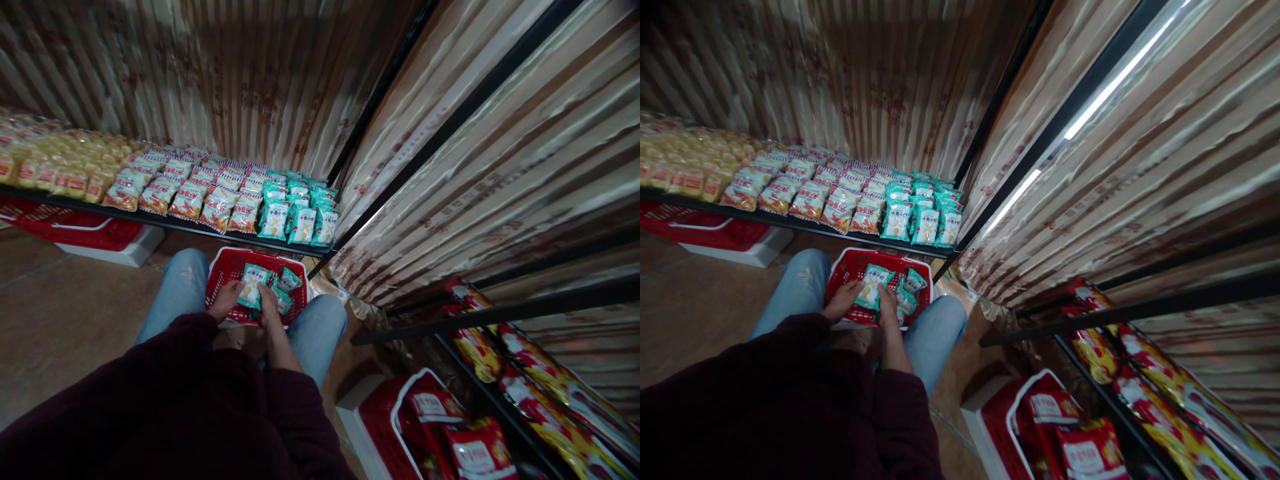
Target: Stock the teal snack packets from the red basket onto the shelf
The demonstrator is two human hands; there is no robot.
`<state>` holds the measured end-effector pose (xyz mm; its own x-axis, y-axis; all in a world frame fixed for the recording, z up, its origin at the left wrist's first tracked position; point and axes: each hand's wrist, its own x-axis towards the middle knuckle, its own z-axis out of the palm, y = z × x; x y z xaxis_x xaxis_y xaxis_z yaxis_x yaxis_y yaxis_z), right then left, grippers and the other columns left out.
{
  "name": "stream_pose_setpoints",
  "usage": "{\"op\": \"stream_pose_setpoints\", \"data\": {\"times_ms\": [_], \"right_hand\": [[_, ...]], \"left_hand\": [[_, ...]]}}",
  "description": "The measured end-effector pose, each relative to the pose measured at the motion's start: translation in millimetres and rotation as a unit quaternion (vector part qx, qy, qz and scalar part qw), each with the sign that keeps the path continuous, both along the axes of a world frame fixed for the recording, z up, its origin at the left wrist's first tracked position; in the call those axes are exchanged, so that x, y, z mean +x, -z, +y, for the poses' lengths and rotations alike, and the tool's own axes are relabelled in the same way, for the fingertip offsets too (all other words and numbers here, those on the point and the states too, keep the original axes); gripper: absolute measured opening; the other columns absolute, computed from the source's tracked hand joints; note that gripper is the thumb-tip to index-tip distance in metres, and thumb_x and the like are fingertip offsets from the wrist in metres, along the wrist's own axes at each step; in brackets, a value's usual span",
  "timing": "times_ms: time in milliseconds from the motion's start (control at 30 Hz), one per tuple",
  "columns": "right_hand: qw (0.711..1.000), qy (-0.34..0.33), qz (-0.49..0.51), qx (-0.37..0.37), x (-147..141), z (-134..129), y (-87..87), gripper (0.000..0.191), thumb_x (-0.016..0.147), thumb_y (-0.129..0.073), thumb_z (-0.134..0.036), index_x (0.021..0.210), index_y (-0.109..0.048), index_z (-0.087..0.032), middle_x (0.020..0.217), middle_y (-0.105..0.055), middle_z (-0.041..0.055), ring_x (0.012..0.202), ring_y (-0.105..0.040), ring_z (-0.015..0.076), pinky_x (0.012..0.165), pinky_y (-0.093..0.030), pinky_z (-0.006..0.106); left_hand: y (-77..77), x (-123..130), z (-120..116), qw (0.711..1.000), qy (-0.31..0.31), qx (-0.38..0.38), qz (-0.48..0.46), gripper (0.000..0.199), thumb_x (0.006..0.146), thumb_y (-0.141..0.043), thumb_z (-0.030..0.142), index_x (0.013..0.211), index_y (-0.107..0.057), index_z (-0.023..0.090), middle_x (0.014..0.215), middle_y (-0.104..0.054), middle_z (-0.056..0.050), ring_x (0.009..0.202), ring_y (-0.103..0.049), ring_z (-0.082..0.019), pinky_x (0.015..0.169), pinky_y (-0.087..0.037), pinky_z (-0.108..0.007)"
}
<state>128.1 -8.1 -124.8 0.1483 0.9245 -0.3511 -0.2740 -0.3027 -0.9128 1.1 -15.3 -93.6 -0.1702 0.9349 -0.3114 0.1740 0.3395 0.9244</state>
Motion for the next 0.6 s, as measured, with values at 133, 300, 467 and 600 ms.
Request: {"op": "stream_pose_setpoints", "data": {"times_ms": [133,300,467,600], "right_hand": [[1.000,-0.006,-0.027,0.000,1.2,-2.1,-2.1,0.037,0.066,-0.064,-0.046,0.086,-0.066,-0.015,0.067,-0.068,0.0014,0.061,-0.061,0.0155,0.058,-0.049,0.026],[0.994,0.003,-0.098,0.038,6.0,-4.2,-11.2,0.026,0.063,-0.068,-0.041,0.077,-0.068,-0.019,0.071,-0.068,-0.0015,0.072,-0.058,0.0150,0.071,-0.047,0.025],[0.990,0.001,-0.125,0.071,6.7,-3.7,-16.9,0.028,0.068,-0.064,-0.043,0.085,-0.071,-0.021,0.086,-0.070,-0.0015,0.087,-0.058,0.0157,0.084,-0.043,0.026],[0.990,-0.008,-0.110,0.086,5.3,-1.7,-14.3,0.033,0.073,-0.057,-0.046,0.089,-0.071,-0.021,0.095,-0.071,0.0008,0.092,-0.061,0.0167,0.086,-0.044,0.027]], "left_hand": [[-5.3,0.4,-3.1,0.999,-0.003,0.006,0.038,0.031,0.075,-0.057,0.031,0.100,-0.065,0.015,0.085,-0.070,-0.008,0.083,-0.064,-0.021,0.077,-0.048,-0.030],[-23.3,8.9,-4.3,0.987,0.033,0.079,0.136,0.035,0.075,-0.053,0.021,0.109,-0.062,0.017,0.116,-0.062,-0.012,0.107,-0.057,-0.024,0.097,-0.038,-0.035],[-26.7,17.2,-1.8,0.992,0.051,0.060,0.096,0.042,0.078,-0.052,0.033,0.115,-0.057,0.013,0.118,-0.061,-0.014,0.110,-0.055,-0.026,0.096,-0.039,-0.037],[-16.2,17.1,0.5,0.996,0.040,0.079,0.033,0.052,0.074,-0.059,0.042,0.116,-0.053,0.012,0.114,-0.062,-0.014,0.104,-0.057,-0.026,0.092,-0.041,-0.037]]}}
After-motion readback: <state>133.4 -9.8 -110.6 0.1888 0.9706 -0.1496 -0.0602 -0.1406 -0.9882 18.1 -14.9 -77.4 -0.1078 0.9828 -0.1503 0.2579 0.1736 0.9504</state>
